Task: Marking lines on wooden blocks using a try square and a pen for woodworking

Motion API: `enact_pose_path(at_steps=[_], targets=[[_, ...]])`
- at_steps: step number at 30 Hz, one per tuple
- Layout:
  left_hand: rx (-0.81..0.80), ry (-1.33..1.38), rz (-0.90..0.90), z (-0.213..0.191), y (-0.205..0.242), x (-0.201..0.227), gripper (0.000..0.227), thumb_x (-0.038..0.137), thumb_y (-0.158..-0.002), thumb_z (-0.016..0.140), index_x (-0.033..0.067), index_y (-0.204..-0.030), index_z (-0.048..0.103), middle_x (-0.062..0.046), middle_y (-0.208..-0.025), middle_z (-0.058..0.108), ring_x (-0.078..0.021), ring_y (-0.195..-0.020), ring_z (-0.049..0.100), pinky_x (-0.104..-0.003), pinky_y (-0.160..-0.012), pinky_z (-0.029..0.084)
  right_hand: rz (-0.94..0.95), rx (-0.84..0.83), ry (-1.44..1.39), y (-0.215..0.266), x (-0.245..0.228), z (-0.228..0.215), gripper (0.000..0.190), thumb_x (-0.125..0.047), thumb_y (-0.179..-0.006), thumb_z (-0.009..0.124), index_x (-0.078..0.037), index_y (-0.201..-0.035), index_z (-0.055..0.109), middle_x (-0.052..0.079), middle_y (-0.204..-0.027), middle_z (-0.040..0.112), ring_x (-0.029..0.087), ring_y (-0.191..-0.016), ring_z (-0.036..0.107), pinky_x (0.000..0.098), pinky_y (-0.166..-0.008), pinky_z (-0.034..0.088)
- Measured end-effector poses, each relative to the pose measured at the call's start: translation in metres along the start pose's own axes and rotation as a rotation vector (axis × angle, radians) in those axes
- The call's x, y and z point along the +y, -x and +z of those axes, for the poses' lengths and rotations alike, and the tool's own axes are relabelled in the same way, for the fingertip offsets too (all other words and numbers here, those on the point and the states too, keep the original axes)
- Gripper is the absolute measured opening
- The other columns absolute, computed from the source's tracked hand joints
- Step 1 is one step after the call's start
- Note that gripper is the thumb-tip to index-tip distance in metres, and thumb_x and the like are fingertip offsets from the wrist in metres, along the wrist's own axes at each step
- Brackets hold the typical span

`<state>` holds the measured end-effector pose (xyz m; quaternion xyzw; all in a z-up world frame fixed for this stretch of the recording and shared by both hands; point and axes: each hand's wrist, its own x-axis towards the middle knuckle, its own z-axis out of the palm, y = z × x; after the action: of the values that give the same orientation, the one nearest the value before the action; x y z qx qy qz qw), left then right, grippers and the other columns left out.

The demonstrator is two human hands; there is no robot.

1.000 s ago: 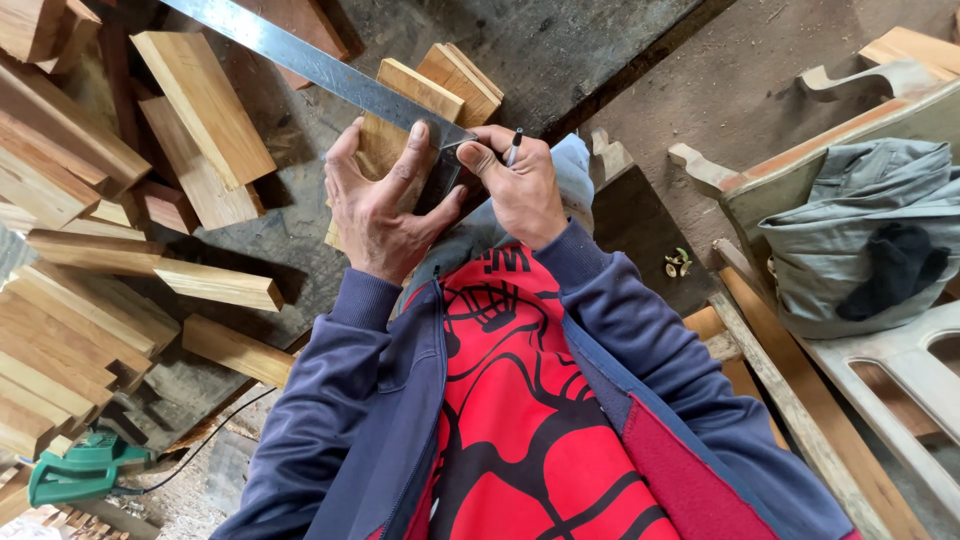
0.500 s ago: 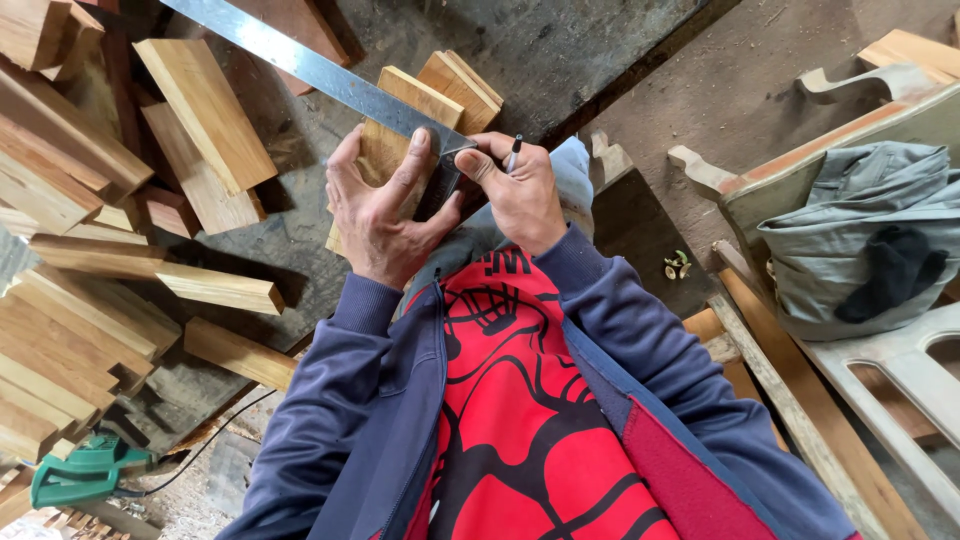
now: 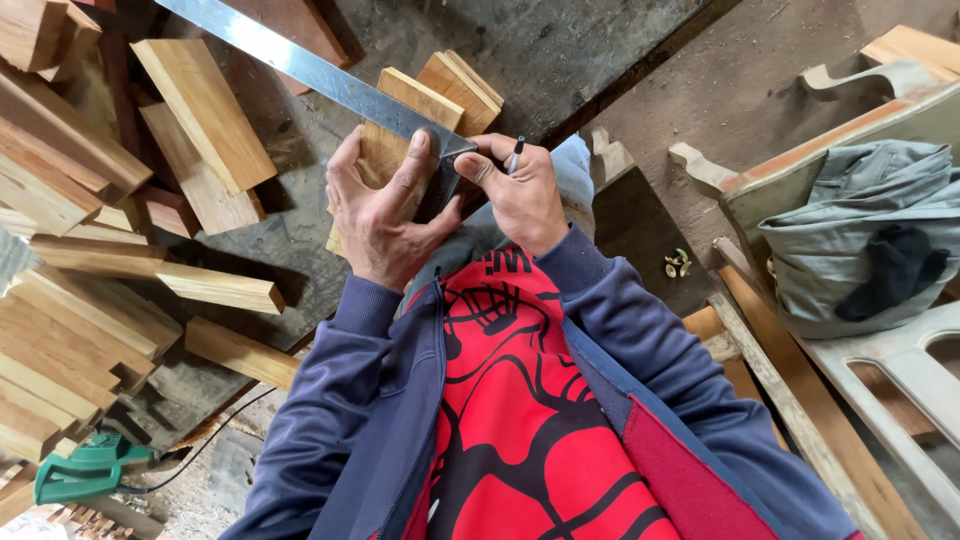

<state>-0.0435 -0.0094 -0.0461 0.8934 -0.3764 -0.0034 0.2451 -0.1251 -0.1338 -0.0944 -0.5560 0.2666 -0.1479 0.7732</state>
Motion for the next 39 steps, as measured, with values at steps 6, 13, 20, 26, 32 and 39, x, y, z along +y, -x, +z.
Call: enact_pose_path(at_steps=[6,13,20,26,32,39], targets=[[-0.005,0.02,0.001,0.0,0.0,-0.001,0.064,0.043,-0.064,0.083,0.0305,-0.121,0.058,-0.019,-0.123,0.04,-0.0394,-0.105,0.05,-0.044,-0.088,0.039,0.007,-0.001,-0.003,0.0,-0.003,0.0,0.011,-0.017,-0.086,0.064,-0.007,-0.088,0.067,0.004,-0.072,0.063,0.008,-0.077,0.056,0.0277,-0.074,0.049],[-0.003,0.024,0.003,0.0,-0.001,-0.001,0.063,0.044,-0.064,0.083,0.0291,-0.121,0.058,-0.02,-0.123,0.04,-0.0399,-0.105,0.05,-0.044,-0.088,0.039,0.006,-0.013,-0.013,0.0,-0.003,-0.003,0.011,-0.016,-0.086,0.064,-0.005,-0.087,0.067,0.005,-0.073,0.063,0.009,-0.077,0.057,0.0288,-0.073,0.049],[0.002,0.023,0.002,0.001,-0.001,-0.001,0.064,0.043,-0.064,0.084,0.0287,-0.121,0.059,-0.02,-0.123,0.041,-0.0398,-0.105,0.051,-0.045,-0.088,0.039,-0.002,-0.02,-0.017,-0.001,-0.003,-0.003,0.012,-0.016,-0.085,0.065,-0.005,-0.088,0.068,0.005,-0.074,0.063,0.009,-0.077,0.055,0.0284,-0.074,0.049],[-0.001,0.024,0.002,-0.002,-0.003,0.004,0.06,0.04,-0.067,0.082,0.0283,-0.121,0.058,-0.02,-0.123,0.04,-0.0391,-0.101,0.051,-0.042,-0.083,0.04,0.014,-0.024,-0.007,-0.001,-0.001,-0.003,0.012,-0.016,-0.086,0.063,-0.005,-0.089,0.067,0.005,-0.073,0.063,0.008,-0.077,0.055,0.0286,-0.074,0.049],[-0.001,0.026,0.001,-0.001,-0.002,0.005,0.058,0.04,-0.068,0.08,0.0277,-0.121,0.058,-0.02,-0.123,0.039,-0.0395,-0.101,0.05,-0.04,-0.08,0.039,0.022,-0.026,0.02,-0.002,0.004,-0.005,0.011,-0.018,-0.086,0.064,-0.009,-0.089,0.068,0.003,-0.069,0.063,0.005,-0.065,0.053,0.0249,-0.059,0.05],[0.077,0.038,-0.005,-0.003,-0.003,0.002,0.056,0.041,-0.066,0.078,0.0277,-0.117,0.061,-0.022,-0.121,0.041,-0.0403,-0.102,0.05,-0.041,-0.084,0.038,-0.086,-0.066,0.446,-0.018,-0.072,-0.037,0.029,-0.023,-0.091,0.04,-0.006,-0.092,0.064,0.014,-0.077,0.06,0.02,-0.066,0.06,0.0319,-0.059,0.051]])
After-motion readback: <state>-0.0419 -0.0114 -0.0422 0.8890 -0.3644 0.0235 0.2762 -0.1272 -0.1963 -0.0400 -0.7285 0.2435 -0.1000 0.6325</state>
